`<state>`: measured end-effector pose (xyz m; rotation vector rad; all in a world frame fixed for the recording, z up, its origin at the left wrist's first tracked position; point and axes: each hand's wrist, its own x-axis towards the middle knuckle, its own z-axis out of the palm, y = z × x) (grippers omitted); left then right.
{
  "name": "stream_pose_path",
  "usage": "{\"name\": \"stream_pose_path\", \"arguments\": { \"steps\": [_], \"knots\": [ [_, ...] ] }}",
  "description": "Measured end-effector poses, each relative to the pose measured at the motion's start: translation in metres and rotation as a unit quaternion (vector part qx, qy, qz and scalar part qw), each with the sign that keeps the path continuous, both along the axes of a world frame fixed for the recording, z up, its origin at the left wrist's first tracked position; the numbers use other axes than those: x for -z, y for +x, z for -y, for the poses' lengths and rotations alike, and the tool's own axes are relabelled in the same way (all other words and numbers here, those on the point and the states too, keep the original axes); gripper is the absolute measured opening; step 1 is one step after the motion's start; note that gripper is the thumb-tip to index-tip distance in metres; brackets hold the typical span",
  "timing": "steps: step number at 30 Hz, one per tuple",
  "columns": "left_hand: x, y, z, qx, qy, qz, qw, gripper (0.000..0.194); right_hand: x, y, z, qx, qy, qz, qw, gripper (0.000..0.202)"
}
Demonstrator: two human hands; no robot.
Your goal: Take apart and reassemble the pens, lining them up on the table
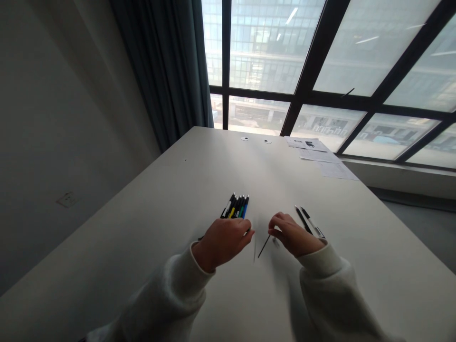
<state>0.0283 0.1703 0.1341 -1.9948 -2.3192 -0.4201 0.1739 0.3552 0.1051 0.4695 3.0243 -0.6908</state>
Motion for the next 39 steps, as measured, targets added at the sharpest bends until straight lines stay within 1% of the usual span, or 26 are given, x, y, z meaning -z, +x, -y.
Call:
{"name": "stream_pose_path", "arguments": {
  "steps": [2,5,9,13,16,20,22,24,28,32,35,39],
  "knots": [
    [0.001,-0.001,0.0,0.003,-0.015,-0.002,1.0,0.023,0.009,-0.006,0.005,0.022,0.033,0.044,0.998,0.004],
    [0.004,-0.001,0.001,0.01,-0.049,0.002,0.999,0.019,0.018,-0.01,0.007,0.048,0.05,0.073,0.995,0.004],
    [0.011,-0.003,0.0,0.035,-0.106,0.025,0.994,0.015,0.027,-0.013,0.003,0.071,0.053,0.086,0.992,0.009],
    [0.02,-0.005,0.0,0.053,-0.136,0.045,0.988,0.013,0.031,-0.014,-0.002,0.089,0.042,0.056,0.994,0.023],
    [0.026,-0.006,0.001,0.057,-0.152,0.053,0.985,0.013,0.028,-0.011,-0.006,0.08,0.033,-0.009,0.996,0.026],
    [0.034,-0.008,0.001,0.035,-0.152,0.076,0.985,0.035,0.022,-0.006,-0.011,0.061,0.033,-0.106,0.992,0.021],
    [0.038,-0.01,0.0,0.021,-0.158,0.085,0.984,0.038,0.019,-0.005,-0.013,0.057,0.032,-0.141,0.988,0.019],
    [0.041,-0.012,-0.002,0.015,-0.173,0.091,0.981,0.033,0.015,-0.004,-0.013,0.06,0.023,-0.162,0.985,0.018],
    [0.047,-0.014,-0.005,0.019,-0.183,0.102,0.978,0.015,0.005,-0.002,-0.011,0.082,0.002,-0.174,0.981,0.017],
    [0.05,-0.013,-0.008,0.01,-0.162,0.103,0.981,0.016,-0.002,-0.002,-0.008,0.091,0.003,-0.179,0.98,0.012],
    [0.054,-0.012,-0.013,0.006,-0.14,0.085,0.986,0.012,-0.005,0.0,-0.007,0.096,0.009,-0.178,0.979,0.011],
    [0.066,-0.011,-0.021,0.039,-0.097,0.071,0.992,0.01,-0.008,0.001,-0.008,0.107,0.027,-0.175,0.978,0.01]
  ]
}}
